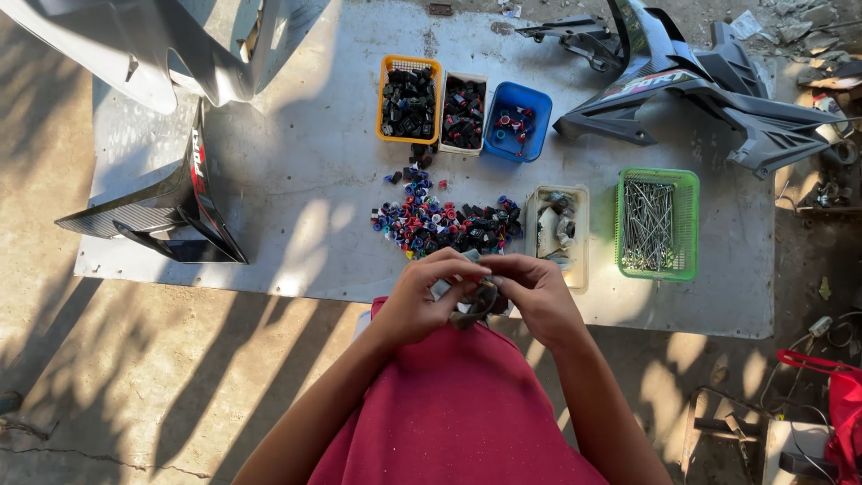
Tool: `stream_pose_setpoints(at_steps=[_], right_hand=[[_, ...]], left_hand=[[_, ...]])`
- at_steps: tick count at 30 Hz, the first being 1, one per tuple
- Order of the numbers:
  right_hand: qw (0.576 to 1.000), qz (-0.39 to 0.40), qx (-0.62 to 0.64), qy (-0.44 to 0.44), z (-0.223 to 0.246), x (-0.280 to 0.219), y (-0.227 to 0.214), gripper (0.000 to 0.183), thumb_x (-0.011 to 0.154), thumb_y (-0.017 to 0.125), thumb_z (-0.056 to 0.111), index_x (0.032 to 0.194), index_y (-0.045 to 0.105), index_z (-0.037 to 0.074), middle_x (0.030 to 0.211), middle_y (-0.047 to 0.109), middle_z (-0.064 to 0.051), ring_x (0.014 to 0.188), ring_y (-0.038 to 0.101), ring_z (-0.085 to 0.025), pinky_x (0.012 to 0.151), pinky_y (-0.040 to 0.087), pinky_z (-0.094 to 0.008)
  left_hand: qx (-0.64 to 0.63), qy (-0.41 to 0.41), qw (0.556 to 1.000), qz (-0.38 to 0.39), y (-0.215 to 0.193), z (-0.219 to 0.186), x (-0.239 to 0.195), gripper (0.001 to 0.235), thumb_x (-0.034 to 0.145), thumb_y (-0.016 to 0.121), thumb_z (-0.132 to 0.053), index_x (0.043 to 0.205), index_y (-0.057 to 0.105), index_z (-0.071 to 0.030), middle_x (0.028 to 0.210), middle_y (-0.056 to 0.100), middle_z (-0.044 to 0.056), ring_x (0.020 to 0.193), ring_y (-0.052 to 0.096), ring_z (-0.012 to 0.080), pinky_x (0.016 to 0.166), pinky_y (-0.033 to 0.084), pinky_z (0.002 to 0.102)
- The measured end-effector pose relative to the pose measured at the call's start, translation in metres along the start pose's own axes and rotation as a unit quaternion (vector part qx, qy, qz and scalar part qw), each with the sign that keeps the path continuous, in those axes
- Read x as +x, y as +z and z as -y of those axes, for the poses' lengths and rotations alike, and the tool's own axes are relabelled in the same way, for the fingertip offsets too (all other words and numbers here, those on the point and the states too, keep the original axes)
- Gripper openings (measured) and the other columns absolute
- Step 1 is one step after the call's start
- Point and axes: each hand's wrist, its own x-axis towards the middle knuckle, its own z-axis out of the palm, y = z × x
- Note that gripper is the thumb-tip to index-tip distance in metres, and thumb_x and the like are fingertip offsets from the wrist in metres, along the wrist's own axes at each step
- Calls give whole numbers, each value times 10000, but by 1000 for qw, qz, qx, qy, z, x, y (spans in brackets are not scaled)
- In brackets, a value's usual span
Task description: The person wipes small scooter parts with a cloth, picking them up from a pile on a table and placing them into a yellow basket. The person handles various small components, including colorful plastic pieces and black parts, while standing at a table outdoors.
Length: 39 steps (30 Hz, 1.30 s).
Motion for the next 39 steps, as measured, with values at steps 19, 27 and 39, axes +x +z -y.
stream_pose_setpoints(at_steps=[19, 27, 39], right_hand=[[824, -48, -479, -298, 19, -15, 62, 211, 851, 686, -67, 1049, 652, 0, 1047, 714, -166, 1018, 689, -343, 883, 555, -415], [795, 43, -466, -386, 8, -12, 47, 399, 812, 694, -70, 1197, 647, 26, 1171, 707, -155, 1159, 652, -358, 987, 537, -444], [911, 13, -309, -272, 1, -7, 12, 133, 860, 811, -15, 976, 788, 46, 934, 789, -56, 796, 770, -134, 713, 617, -277]], left_hand=[[141, -50, 987, -52, 21, 9, -5, 591, 765, 658, 83, 1347, 572, 26, 1004, 710, 196, 950, 701, 327, 841, 549, 422], [-153, -268, 946, -101, 37, 93, -30, 418, 842, 593, 83, 1254, 653, 43, 1036, 743, 153, 899, 714, 169, 750, 600, 298], [-339, -257, 903, 66, 16, 59, -18, 288, 977, 666, -7, 1255, 680, 67, 1099, 754, 130, 970, 740, 186, 875, 619, 337]])
